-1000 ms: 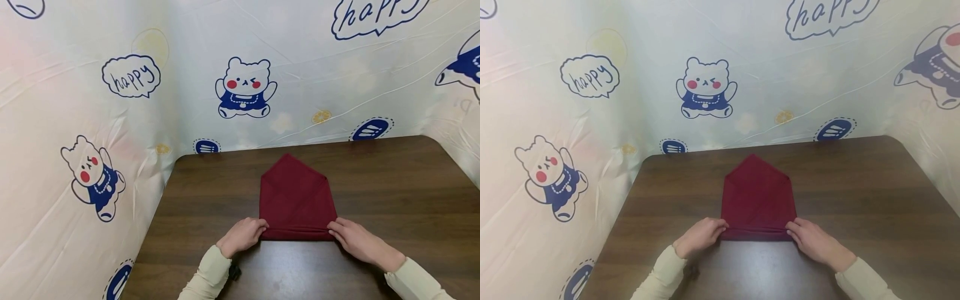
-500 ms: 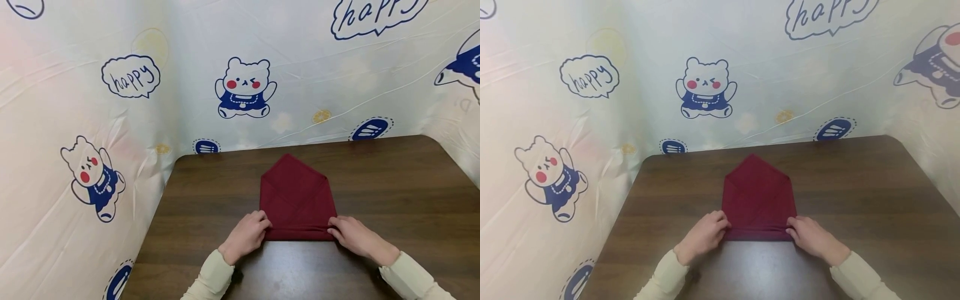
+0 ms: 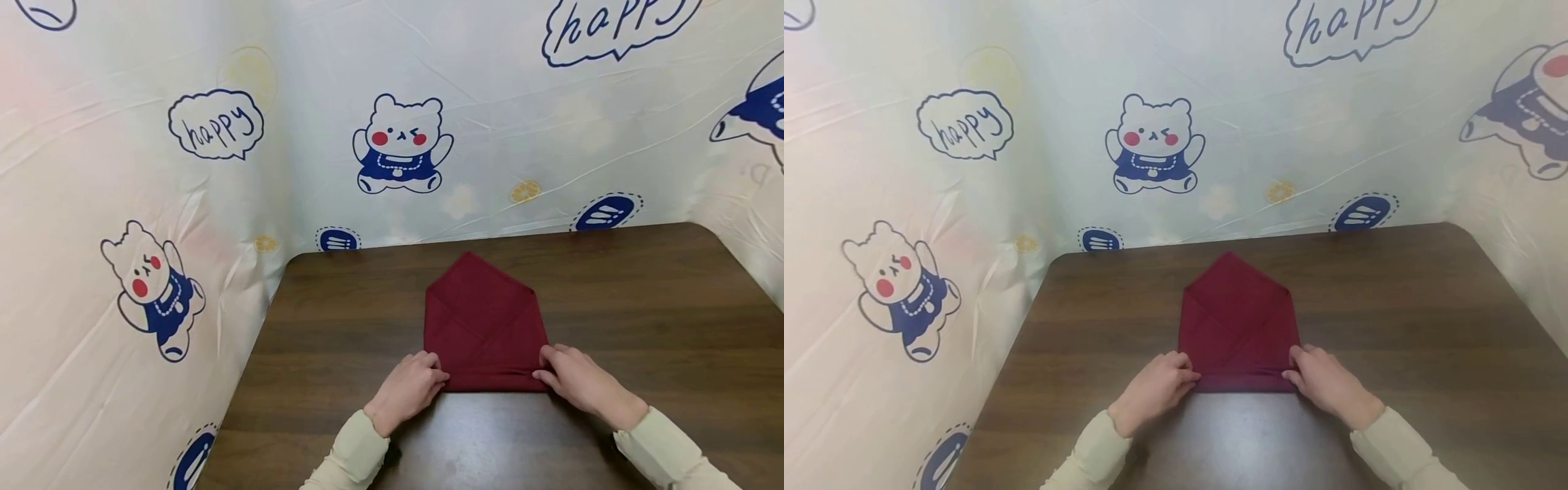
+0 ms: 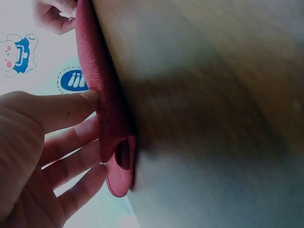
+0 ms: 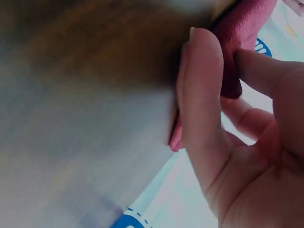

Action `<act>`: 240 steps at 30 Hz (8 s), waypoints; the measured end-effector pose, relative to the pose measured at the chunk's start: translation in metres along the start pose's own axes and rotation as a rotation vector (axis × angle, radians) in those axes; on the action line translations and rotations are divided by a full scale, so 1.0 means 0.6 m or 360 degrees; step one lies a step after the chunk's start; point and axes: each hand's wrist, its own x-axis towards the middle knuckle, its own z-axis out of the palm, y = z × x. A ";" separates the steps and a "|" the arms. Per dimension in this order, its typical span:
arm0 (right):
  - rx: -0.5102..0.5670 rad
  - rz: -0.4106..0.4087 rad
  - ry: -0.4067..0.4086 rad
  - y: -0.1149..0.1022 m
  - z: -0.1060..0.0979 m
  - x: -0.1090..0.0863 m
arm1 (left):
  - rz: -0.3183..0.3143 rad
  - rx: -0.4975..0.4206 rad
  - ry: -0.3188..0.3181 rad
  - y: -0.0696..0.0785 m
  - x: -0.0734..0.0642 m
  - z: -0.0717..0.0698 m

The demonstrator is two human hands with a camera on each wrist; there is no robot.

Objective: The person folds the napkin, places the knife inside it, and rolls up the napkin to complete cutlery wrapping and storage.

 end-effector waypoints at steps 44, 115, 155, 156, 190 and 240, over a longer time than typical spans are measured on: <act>-0.0553 -0.0640 0.0513 -0.017 0.028 -0.020 | -0.0003 0.0329 0.0033 0.033 -0.005 -0.001; -0.0213 -0.0453 0.0204 0.002 0.002 0.001 | 0.0032 -0.0004 -0.0046 -0.007 -0.012 0.010; 0.0028 -0.0130 0.0093 0.031 0.000 -0.001 | -0.0728 -0.1237 -0.0191 -0.067 0.005 0.020; 0.0032 -0.0111 0.0075 0.031 0.000 0.001 | -0.0749 -0.1245 -0.0196 -0.067 0.006 0.019; 0.0885 0.0401 -0.0299 0.059 -0.024 0.047 | -0.1137 -0.1712 -0.0150 -0.083 0.025 0.032; 0.0879 0.0305 -0.0127 0.063 -0.005 0.030 | -0.0957 -0.1750 -0.0009 -0.084 -0.002 0.050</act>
